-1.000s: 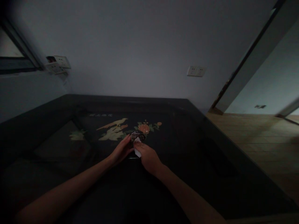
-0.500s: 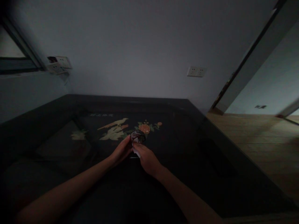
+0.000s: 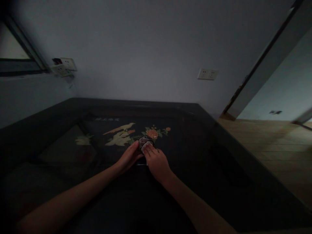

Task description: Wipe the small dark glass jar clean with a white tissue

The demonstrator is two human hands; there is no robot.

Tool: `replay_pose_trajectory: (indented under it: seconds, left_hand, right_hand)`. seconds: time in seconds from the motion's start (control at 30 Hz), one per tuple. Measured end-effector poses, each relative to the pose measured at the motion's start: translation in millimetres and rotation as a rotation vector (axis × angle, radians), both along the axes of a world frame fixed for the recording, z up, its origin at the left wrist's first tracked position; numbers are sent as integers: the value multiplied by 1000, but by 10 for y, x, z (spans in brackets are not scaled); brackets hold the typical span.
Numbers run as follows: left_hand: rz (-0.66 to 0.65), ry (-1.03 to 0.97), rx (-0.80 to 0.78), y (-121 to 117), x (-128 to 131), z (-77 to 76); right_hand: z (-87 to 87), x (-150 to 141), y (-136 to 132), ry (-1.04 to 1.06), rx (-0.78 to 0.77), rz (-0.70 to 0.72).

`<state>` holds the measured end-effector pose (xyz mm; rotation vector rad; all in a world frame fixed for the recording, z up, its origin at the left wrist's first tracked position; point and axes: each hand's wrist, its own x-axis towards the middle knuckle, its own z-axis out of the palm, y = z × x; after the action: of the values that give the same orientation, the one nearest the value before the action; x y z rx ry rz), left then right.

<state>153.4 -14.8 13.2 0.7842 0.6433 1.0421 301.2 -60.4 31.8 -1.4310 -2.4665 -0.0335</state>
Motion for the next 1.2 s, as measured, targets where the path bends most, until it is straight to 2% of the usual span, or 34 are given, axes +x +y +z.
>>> replay_pose_trajectory:
  seconds: [0.1, 0.3, 0.4, 0.47, 0.53, 0.63, 0.77, 0.83, 0.9, 1.0, 1.07, 1.2]
  left_hand:
    - [-2, 17, 18, -3, -6, -11]
    - [28, 12, 23, -41, 17, 45]
    - [26, 12, 23, -42, 29, 54]
    - [33, 13, 23, -34, 27, 42]
    - [38, 17, 20, -23, 17, 18]
    - [37, 28, 17, -10, 0, -19]
    - [24, 16, 26, -12, 0, -22]
    - [23, -1, 23, -20, 9, -2]
    - [22, -9, 19, -29, 16, 20]
    - [16, 2, 25, -33, 17, 31]
    - [17, 24, 34, -29, 11, 21]
    - [32, 52, 28, -32, 3, -2]
  right_hand:
    - [-25, -13, -22, 277, -117, 43]
    - [-40, -71, -16, 1097, -509, 65]
    - [-60, -87, -13, 1252, -576, 6]
    - [-79, -74, -15, 1208, -549, 22]
    - [-95, -44, -17, 1071, -474, 62]
    - [-92, 16, -15, 739, -317, 97]
    - [-36, 71, 8, 203, -113, 73]
    - [-7, 71, 20, 19, -30, 40]
    - [3, 55, 26, -72, 23, 16]
    - [-21, 25, 18, -76, 31, -11]
    - [-46, 16, 2, 11, -14, -5]
    - [-56, 20, -35, 420, -195, 50]
